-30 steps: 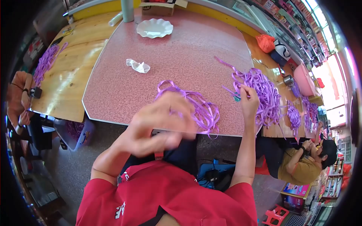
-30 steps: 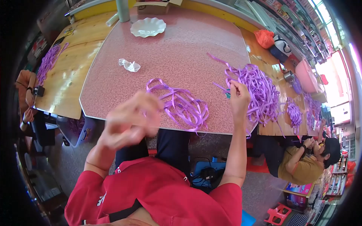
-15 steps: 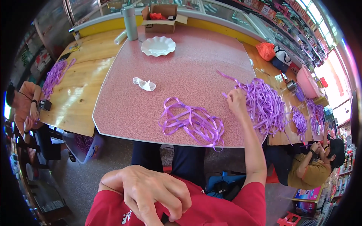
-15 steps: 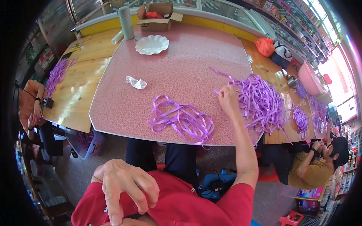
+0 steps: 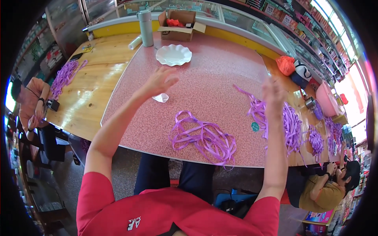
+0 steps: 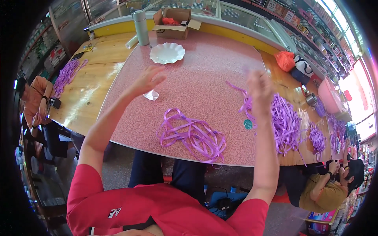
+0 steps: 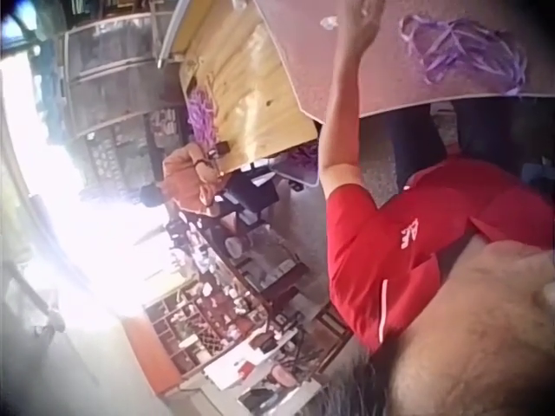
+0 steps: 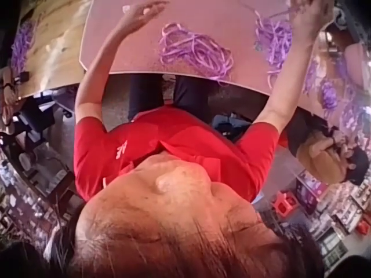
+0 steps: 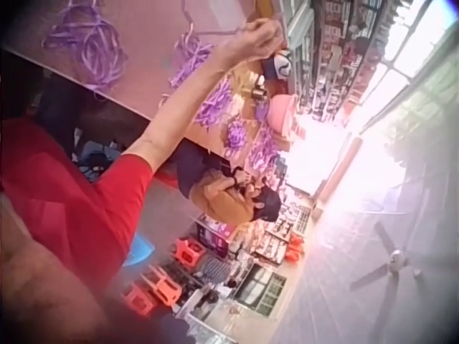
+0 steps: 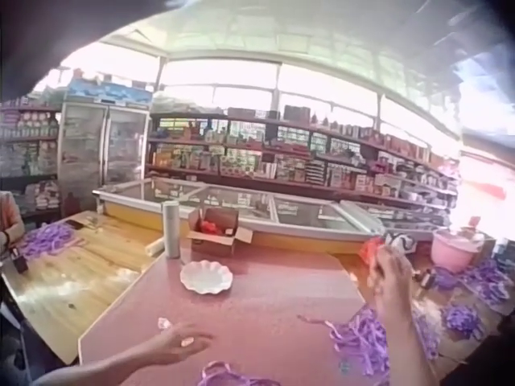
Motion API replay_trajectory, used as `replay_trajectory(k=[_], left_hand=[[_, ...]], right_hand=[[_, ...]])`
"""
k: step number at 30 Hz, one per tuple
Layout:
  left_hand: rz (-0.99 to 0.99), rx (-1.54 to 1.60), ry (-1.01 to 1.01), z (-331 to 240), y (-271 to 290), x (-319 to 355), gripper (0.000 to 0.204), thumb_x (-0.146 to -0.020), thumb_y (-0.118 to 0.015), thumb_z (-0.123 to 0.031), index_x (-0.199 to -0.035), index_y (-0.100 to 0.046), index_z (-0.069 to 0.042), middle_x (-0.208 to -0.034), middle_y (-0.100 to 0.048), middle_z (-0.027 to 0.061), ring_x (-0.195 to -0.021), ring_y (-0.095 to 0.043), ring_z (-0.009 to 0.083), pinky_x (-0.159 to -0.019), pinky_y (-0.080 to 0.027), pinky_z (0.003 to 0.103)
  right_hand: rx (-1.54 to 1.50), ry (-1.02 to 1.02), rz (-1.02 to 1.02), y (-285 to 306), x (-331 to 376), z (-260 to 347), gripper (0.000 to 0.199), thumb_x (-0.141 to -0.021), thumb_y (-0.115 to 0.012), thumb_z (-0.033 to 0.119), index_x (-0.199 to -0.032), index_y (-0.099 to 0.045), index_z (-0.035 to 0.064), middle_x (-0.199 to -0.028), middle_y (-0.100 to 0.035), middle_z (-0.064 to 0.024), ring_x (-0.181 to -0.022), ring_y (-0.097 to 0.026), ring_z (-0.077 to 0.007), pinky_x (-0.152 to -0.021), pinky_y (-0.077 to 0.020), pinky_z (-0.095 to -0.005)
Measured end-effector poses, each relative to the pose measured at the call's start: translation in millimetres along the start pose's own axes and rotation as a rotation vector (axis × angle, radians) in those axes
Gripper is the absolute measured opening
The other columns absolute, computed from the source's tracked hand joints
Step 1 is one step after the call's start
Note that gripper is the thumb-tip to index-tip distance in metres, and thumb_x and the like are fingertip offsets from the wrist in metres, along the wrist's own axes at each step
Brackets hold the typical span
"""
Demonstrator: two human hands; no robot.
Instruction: Untangling and organizing long purple plastic ribbons on a workbench.
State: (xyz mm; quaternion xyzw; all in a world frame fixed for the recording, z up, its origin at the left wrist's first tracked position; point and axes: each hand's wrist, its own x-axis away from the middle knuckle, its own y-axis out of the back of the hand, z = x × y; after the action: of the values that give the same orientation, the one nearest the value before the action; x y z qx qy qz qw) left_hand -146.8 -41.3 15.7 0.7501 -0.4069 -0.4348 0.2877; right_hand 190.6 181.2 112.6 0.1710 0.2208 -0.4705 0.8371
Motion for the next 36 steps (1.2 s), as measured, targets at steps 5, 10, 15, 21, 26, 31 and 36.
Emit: replay_trajectory(k=[5, 10, 15, 21, 26, 31, 36], left_hand=[[0.066, -0.486, 0.253, 58.4, -21.4, -61.0, 0.088, -0.081, -0.060, -0.071, -0.144, -0.047, -0.012, -0.155, -0.032, 0.0171, -0.145, -0.022, 0.0386, -0.114, -0.019, 0.061], [0.138, -0.596, 0.291, 84.0, -45.7, -91.2, 0.099, -0.074, -0.056, -0.082, -0.145, -0.046, -0.013, -0.160, -0.024, 0.0173, -0.150, -0.008, 0.0408, -0.116, -0.006, 0.064], [0.244, -0.595, 0.305, 79.3, -46.1, -98.7, 0.093, -0.073, -0.055, -0.084, -0.140, -0.055, -0.020, -0.160, -0.022, 0.0182, -0.150, -0.006, 0.0405, -0.117, 0.000, 0.062], [-0.225, -0.368, -0.236, -30.5, -38.5, -61.6, 0.046, -0.083, -0.076, -0.030, -0.125, -0.066, -0.016, -0.149, -0.041, 0.0134, -0.141, -0.032, 0.0372, -0.112, -0.028, 0.052], [0.157, 0.251, -0.299, -122.9, -37.4, 6.8, 0.031, -0.087, -0.071, -0.013, -0.117, -0.067, -0.006, -0.106, -0.068, 0.0152, -0.100, -0.066, 0.0321, -0.086, -0.052, 0.041], [0.032, 0.464, -0.266, -162.9, -35.6, 42.1, 0.032, -0.086, -0.072, -0.010, -0.116, -0.067, -0.005, -0.101, -0.069, 0.0143, -0.093, -0.069, 0.0294, -0.082, -0.054, 0.038], [0.049, 0.591, -0.133, -160.8, -23.6, 60.7, 0.022, -0.088, -0.070, -0.004, -0.109, -0.066, -0.001, -0.098, -0.069, 0.0088, -0.088, -0.067, 0.0174, -0.078, -0.052, 0.031]], right_hand=[[0.219, -0.155, 0.169, -19.9, 74.0, -100.5, 0.011, -0.094, -0.065, 0.013, -0.088, -0.065, 0.0040, -0.074, -0.054, 0.0076, -0.063, -0.045, -0.0018, -0.054, -0.0357, -0.0207], [0.396, -0.088, 0.204, -24.7, 97.3, -128.7, 0.012, -0.090, -0.067, 0.012, -0.091, -0.065, 0.0005, -0.076, -0.066, -0.0092, -0.068, -0.062, -0.0125, -0.062, -0.0495, -0.0294], [0.359, -0.183, 0.226, -26.0, 100.1, -118.2, 0.012, -0.089, -0.068, 0.012, -0.091, -0.066, 0.0005, -0.074, -0.065, -0.0076, -0.067, -0.062, -0.0121, -0.063, -0.0501, -0.0284], [0.327, -0.171, 0.221, -18.1, 94.0, -123.7, 0.012, -0.091, -0.067, 0.013, -0.091, -0.066, 0.0004, -0.076, -0.061, 0.0000, -0.069, -0.053, -0.0054, -0.060, -0.0439, -0.0247], [0.143, -0.395, 0.428, -36.5, 92.1, -68.3, 0.011, -0.094, -0.065, 0.013, -0.095, -0.067, 0.0015, -0.081, -0.062, 0.0025, -0.073, -0.054, -0.0043, -0.064, -0.0445, -0.0231], [-0.028, -0.425, 0.534, -51.9, 104.8, -21.9, 0.012, -0.095, -0.064, 0.012, -0.100, -0.066, 0.0010, -0.084, -0.063, 0.0030, -0.076, -0.054, -0.0035, -0.067, -0.0441, -0.0205], [-0.036, -0.399, 0.513, -56.5, 111.9, 5.2, 0.018, -0.093, -0.069, 0.015, -0.104, -0.068, 0.0001, -0.088, -0.067, 0.0000, -0.076, -0.058, -0.0044, -0.063, -0.0469, -0.0225]])
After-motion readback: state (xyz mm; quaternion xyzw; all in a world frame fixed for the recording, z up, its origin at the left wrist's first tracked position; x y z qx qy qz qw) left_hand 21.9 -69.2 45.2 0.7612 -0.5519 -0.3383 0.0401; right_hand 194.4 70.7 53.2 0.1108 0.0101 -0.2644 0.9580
